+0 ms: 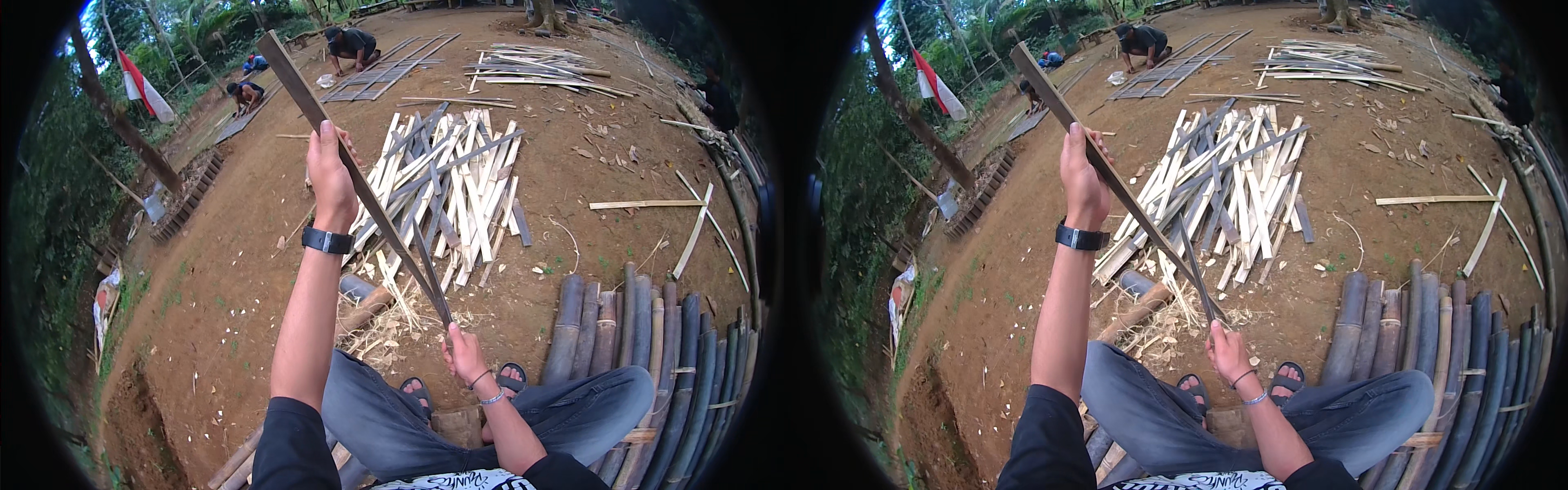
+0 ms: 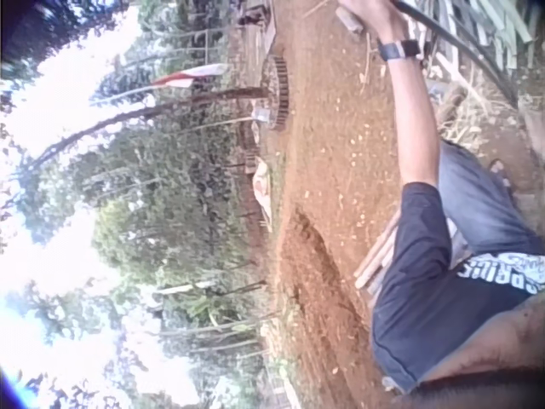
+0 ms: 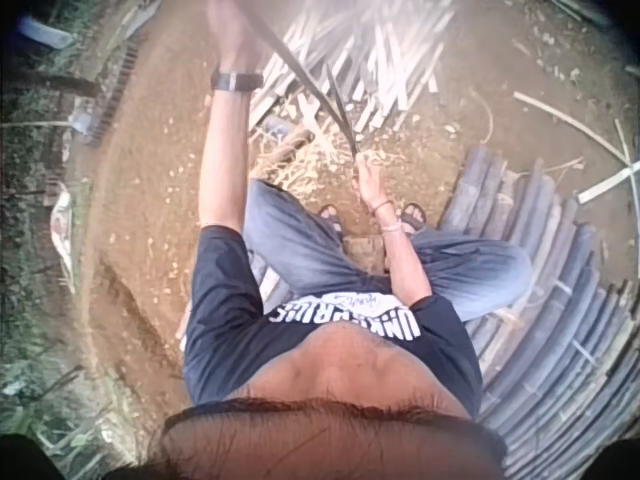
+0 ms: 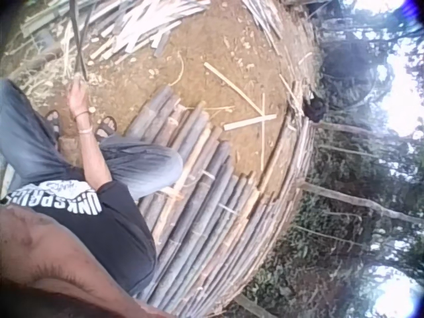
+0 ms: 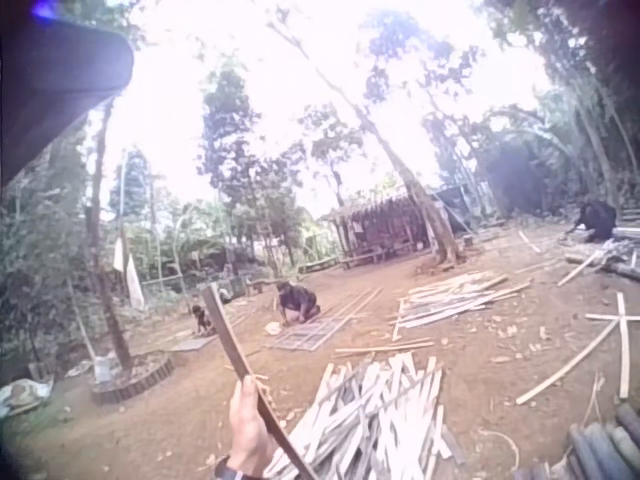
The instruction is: The person uses a knife to shave and smooth long strips of bamboo, repeatedly drawing the blade along the length of the material to remove thin layers.
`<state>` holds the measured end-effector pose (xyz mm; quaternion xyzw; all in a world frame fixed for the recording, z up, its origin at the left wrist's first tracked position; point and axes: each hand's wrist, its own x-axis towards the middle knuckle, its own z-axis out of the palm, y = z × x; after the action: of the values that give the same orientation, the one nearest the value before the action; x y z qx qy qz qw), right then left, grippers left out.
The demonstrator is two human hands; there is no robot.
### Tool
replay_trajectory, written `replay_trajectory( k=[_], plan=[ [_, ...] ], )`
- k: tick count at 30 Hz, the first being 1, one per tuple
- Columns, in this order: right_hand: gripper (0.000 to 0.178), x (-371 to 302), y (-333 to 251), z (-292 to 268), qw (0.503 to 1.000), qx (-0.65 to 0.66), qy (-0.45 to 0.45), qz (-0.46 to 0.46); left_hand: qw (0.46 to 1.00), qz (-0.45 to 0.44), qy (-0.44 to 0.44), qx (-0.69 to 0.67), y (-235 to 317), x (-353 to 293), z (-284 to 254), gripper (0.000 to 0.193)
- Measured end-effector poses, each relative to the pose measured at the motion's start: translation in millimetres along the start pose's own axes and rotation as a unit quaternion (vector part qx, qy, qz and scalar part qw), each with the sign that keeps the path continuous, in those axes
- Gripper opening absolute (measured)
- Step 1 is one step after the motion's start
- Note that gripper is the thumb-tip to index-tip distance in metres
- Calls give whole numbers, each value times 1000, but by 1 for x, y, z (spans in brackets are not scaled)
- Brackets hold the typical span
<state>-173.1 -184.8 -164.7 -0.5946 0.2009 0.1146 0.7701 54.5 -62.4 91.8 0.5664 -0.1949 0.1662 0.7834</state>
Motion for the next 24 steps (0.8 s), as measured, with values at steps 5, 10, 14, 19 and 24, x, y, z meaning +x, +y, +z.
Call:
replay_trajectory(
  k=[5, 10, 14, 19, 24],
  plan=[
    [59, 44, 115, -42, 981, -78, 58, 166, 998, 33, 22, -41, 12, -12, -14, 33],
    [57, 24, 84, -55, 981, -31, 114, 151, 991, 104, 84, -20, 34, -51, -70, 35],
    [58, 13, 49, -30, 997, -40, 49, 36, 983, 129, 124, -40, 46, -76, -106, 39],
    [63, 9, 53, 20, 985, -161, -54, -32, 985, 130, 100, -53, 51, -87, -131, 44],
    [65, 50, 142, -25, 947, -314, 30, 54, 990, 106, 84, -38, 54, -94, -164, 45]
  ],
)
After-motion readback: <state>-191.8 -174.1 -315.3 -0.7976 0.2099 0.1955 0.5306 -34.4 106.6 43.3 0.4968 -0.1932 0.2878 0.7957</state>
